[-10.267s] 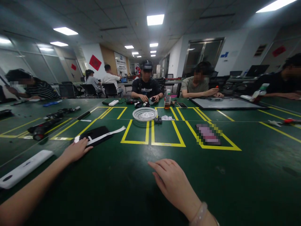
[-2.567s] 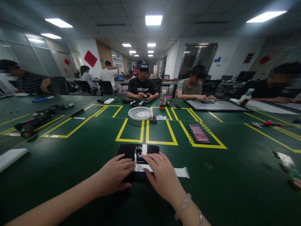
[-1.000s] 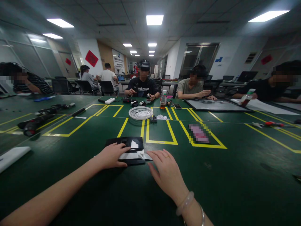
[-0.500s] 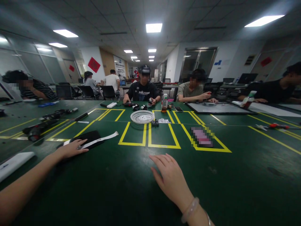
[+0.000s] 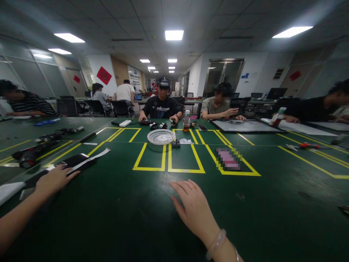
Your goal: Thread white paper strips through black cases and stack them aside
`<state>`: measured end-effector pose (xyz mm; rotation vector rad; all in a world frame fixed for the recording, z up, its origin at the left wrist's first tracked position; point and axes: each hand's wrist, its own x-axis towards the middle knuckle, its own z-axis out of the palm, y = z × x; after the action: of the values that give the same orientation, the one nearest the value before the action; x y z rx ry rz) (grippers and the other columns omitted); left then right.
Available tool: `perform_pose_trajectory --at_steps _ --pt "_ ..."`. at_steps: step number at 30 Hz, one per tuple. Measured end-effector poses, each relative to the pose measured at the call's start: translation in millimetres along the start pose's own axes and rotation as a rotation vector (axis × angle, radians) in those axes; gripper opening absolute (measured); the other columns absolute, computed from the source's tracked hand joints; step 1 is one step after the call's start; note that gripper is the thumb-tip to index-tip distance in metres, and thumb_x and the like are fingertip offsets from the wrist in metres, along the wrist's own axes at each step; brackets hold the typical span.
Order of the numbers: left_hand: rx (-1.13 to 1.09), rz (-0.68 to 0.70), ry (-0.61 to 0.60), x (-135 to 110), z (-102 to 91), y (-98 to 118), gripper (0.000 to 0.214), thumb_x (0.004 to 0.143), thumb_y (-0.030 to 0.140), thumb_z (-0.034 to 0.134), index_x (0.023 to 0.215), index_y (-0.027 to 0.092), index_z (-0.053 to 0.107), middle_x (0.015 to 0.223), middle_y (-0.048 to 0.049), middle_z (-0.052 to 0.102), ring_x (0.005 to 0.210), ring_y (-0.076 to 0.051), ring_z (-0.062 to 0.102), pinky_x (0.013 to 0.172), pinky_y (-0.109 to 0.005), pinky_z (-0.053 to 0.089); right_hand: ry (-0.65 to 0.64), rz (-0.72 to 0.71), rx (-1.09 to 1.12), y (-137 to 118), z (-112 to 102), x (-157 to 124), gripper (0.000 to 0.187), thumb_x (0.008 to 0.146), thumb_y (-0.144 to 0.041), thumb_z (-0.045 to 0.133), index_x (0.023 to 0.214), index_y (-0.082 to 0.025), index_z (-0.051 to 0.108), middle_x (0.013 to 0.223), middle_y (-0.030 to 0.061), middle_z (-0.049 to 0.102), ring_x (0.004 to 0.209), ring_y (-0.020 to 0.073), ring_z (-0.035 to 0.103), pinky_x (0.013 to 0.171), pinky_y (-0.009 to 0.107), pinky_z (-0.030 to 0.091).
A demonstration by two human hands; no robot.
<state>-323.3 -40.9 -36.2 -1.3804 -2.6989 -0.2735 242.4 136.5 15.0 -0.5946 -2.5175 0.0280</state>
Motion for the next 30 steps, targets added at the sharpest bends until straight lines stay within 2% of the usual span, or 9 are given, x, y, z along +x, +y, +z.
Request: perform_pose_trajectory --at_steps 3,8,13,15,18,22,26,28,30 --pt "-0.086 0.003 0.080 -6 8.5 4 0.093 0.074 0.083 0.019 0.106 0.013 0.071 0.115 -0.0225 0.063 0.113 -0.048 0.054 0.086 -0.059 0.037 -0.001 -0.001 0.009 -1 0 1 0.039 0.094 -0.020 0.052 0.133 -0.024 0.051 0.122 0.0070 0.064 0.113 0.0236 0.059 0.104 0.051 0.043" --pt "-0.068 0.043 0.111 -16 7.5 16 0.091 0.078 0.076 0.015 0.104 0.009 0.070 0.099 -0.0233 0.066 0.099 -0.044 0.062 0.073 -0.052 0.041 -0.014 0.003 0.020 -1 1 0 0.040 0.095 -0.020 0.051 0.135 -0.024 0.049 0.124 0.0063 0.063 0.115 0.0227 0.057 0.107 0.050 0.041" --pt "-0.007 0.046 0.151 -17 3.6 20 0.088 0.077 0.076 0.010 0.089 0.015 0.072 0.081 -0.0151 0.065 0.085 -0.038 0.065 0.062 -0.045 0.040 -0.011 0.001 0.024 -2 1 -1 0.042 0.094 -0.020 0.052 0.135 -0.025 0.048 0.124 0.0058 0.063 0.114 0.0225 0.057 0.106 0.050 0.041" --pt "0.003 0.050 0.168 -16 0.2 20 0.084 0.077 0.076 0.012 0.091 0.018 0.071 0.082 -0.0113 0.065 0.084 -0.034 0.065 0.061 -0.042 0.040 -0.012 -0.001 0.028 -4 0 -1 0.041 0.094 -0.020 0.052 0.135 -0.025 0.049 0.124 0.0058 0.063 0.114 0.0227 0.057 0.106 0.050 0.041" --pt "0.019 0.052 0.231 -21 -10.5 33 0.072 0.085 0.068 0.016 0.106 0.022 0.068 0.093 -0.0074 0.066 0.084 -0.029 0.064 0.060 -0.037 0.040 -0.013 -0.004 0.035 -5 -2 0 0.040 0.094 -0.020 0.052 0.134 -0.024 0.050 0.123 0.0063 0.063 0.114 0.0230 0.058 0.105 0.051 0.042" --pt "0.067 0.153 0.360 -34 -27.9 83 0.059 0.094 0.048 0.017 0.123 0.019 0.059 0.115 -0.0115 0.061 0.079 -0.027 0.062 0.053 -0.033 0.038 -0.003 -0.009 0.041 -7 -3 0 0.041 0.094 -0.019 0.051 0.134 -0.024 0.049 0.122 0.0066 0.063 0.114 0.0228 0.058 0.105 0.052 0.043" --pt "0.083 0.311 0.345 -49 -33.7 152 0.043 0.097 0.035 0.028 0.116 0.018 0.062 0.117 -0.0101 0.062 0.075 -0.023 0.061 0.050 -0.029 0.038 0.043 -0.035 0.041 -8 -3 0 0.040 0.094 -0.019 0.050 0.134 -0.023 0.050 0.126 0.0082 0.061 0.117 0.0231 0.057 0.105 0.050 0.045" --pt "0.066 0.437 0.338 -61 -32.7 187 0.035 0.098 0.030 0.034 0.113 0.018 0.063 0.115 -0.0089 0.063 0.074 -0.021 0.061 0.053 -0.029 0.042 0.069 -0.054 0.037 -9 -2 -1 0.040 0.094 -0.019 0.050 0.134 -0.023 0.051 0.130 0.0089 0.059 0.120 0.0237 0.055 0.105 0.049 0.045" --pt "0.031 0.623 0.364 -76 -31.4 222 0.029 0.097 0.023 0.038 0.107 0.017 0.064 0.111 -0.0095 0.063 0.079 -0.021 0.062 0.061 -0.030 0.047 0.077 -0.079 0.037 -11 -1 -3 0.042 0.094 -0.019 0.050 0.135 -0.024 0.050 0.134 0.0094 0.056 0.124 0.0243 0.052 0.106 0.049 0.044"
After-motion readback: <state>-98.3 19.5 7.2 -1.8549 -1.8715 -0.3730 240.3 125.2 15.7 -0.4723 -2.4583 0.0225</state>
